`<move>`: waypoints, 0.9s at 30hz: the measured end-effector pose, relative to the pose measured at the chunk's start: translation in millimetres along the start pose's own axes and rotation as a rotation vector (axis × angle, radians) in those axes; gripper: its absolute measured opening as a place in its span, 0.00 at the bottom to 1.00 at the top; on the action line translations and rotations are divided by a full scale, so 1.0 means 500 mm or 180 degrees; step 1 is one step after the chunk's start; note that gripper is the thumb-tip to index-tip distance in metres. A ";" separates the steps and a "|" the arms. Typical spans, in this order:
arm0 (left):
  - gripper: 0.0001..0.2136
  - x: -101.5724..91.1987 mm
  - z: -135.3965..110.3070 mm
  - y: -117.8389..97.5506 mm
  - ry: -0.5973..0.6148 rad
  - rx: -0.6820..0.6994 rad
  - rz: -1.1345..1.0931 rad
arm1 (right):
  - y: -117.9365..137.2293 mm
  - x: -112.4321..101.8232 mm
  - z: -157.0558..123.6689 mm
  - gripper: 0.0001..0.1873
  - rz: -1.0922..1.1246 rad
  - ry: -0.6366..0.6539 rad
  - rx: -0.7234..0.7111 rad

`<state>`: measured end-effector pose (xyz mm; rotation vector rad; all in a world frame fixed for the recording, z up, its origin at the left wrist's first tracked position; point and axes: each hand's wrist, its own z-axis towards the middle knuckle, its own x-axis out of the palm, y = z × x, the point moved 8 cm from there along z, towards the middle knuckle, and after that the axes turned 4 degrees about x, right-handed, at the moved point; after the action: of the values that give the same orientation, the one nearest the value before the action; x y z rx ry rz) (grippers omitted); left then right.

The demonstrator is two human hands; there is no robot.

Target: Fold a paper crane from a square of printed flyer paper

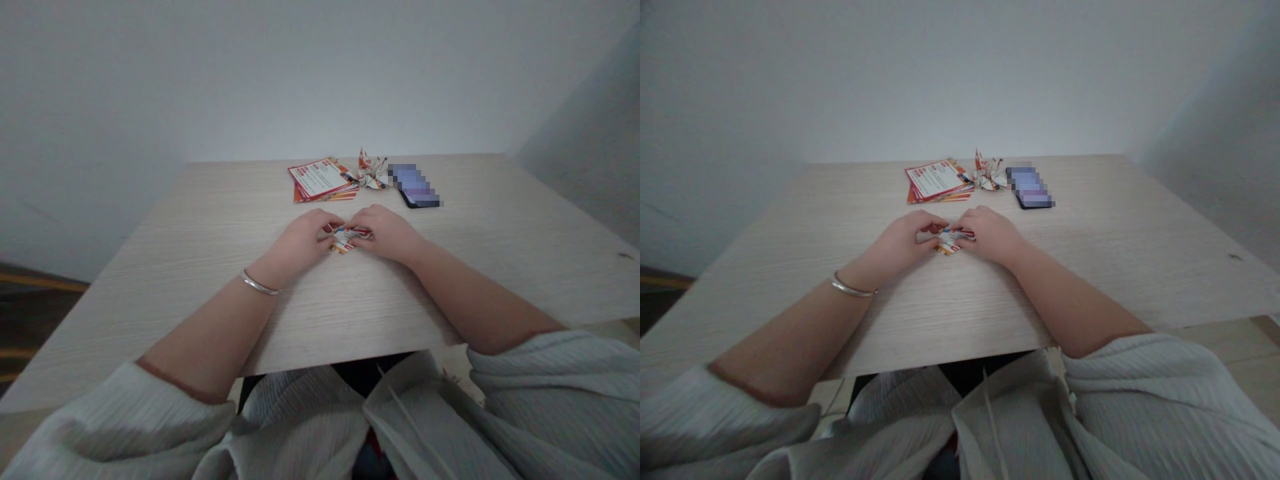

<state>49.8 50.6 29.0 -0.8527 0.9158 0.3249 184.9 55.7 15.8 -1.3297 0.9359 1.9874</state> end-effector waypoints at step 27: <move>0.21 0.001 -0.007 -0.019 -0.0064 0.0383 -0.0558 | -0.069 0.017 -0.001 0.06 0.2680 -0.0368 0.1322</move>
<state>53.7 41.7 32.4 -0.8108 0.8273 0.1251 208.9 76.5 -0.5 -0.6094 1.9419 2.2068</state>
